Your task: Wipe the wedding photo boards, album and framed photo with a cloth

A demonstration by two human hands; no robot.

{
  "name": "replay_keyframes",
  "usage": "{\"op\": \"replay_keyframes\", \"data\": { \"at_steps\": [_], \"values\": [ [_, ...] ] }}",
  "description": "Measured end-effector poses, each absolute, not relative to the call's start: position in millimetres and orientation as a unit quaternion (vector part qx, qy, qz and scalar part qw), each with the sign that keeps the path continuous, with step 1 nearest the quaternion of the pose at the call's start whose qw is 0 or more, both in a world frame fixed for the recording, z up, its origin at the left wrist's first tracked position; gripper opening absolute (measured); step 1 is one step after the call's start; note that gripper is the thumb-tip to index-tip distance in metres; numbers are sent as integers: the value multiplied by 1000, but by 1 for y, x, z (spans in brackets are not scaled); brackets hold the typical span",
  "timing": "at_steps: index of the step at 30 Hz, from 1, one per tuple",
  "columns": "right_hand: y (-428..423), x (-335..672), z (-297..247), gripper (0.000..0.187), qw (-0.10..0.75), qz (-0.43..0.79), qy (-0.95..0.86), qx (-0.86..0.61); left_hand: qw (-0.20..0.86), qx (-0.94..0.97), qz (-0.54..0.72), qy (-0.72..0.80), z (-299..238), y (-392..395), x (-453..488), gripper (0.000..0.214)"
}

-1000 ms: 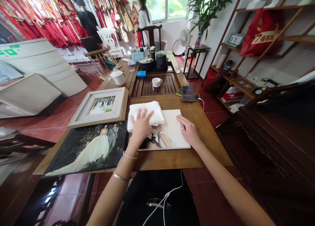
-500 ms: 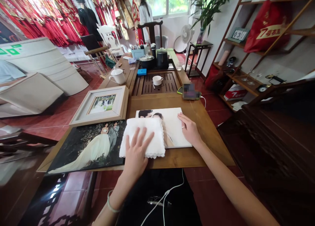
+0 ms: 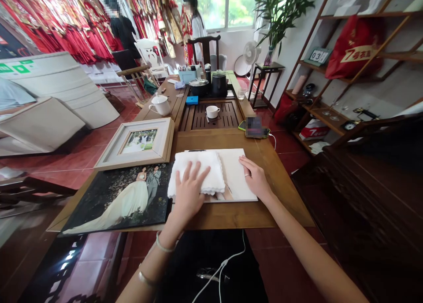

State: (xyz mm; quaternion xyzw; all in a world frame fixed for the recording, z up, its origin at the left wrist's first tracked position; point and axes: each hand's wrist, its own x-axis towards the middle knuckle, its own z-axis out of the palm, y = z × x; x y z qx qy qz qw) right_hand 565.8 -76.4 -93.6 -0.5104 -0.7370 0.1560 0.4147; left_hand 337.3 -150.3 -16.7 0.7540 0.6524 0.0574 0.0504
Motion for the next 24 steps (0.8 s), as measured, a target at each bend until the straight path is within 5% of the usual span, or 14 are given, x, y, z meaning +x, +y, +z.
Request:
{"op": "replay_keyframes", "data": {
  "at_steps": [11,24],
  "values": [
    [-76,565,-93,36,422,156,-733,-510,34,725,69,684,-19,-86,347,65],
    [-80,568,-92,44,422,202,-732,-495,35,819,96,564,-34,-179,394,71]
  ]
}}
